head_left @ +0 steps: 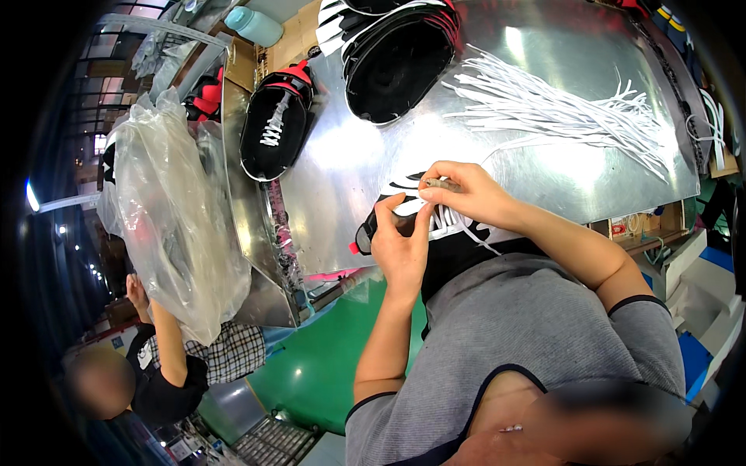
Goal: The person laces a black and white shoe by threading white laces through the eyelets and pulling them tight by hand.
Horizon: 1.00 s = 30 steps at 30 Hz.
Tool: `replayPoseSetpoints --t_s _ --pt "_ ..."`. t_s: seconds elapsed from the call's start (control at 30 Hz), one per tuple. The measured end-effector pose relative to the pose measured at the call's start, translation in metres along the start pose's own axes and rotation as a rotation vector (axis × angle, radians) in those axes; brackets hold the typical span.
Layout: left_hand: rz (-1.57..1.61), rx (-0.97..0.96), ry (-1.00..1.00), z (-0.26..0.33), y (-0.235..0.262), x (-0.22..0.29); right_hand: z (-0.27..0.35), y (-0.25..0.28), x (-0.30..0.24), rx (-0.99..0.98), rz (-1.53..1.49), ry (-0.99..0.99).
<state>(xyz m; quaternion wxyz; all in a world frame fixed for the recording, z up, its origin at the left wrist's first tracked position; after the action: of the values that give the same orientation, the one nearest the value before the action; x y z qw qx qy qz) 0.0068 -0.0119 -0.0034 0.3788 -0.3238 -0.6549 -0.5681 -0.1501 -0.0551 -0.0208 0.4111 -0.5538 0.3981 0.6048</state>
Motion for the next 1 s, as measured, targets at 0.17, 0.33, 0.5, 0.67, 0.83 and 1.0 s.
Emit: replayPoseSetpoints --t_s 0.17,0.33,0.5,0.67,0.83,1.0 --pt "0.09 0.049 -0.043 0.003 0.0 -0.006 0.022 0.01 -0.022 0.055 0.174 0.107" --pt "0.083 0.044 -0.039 0.004 0.001 -0.008 0.032 0.011 -0.029 -0.012 0.437 0.191" --pt "0.038 0.013 -0.004 0.004 0.001 -0.008 0.028 0.01 -0.028 -0.055 0.582 0.259" --pt "-0.049 0.023 -0.137 0.01 -0.001 0.005 0.02 -0.008 -0.019 -0.058 0.685 0.251" --pt "-0.169 -0.069 -0.174 0.012 -0.009 0.011 0.003 -0.034 -0.028 -0.082 0.794 0.303" --pt "0.364 -0.05 0.073 -0.001 -0.002 -0.012 0.014 0.012 -0.033 -0.086 0.699 0.091"
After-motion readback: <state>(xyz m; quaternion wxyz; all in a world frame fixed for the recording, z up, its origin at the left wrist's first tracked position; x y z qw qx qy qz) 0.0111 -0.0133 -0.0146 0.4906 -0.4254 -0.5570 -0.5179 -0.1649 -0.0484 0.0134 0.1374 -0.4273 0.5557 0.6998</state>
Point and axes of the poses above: each hand's wrist, its own z-axis away from the middle knuckle, its own y-axis out of the back of the hand, x = y × z, the point moved 6 cm from there along -z, towards the middle knuckle, and after that the axes turned 1 degree about x, right-handed, at the moved point
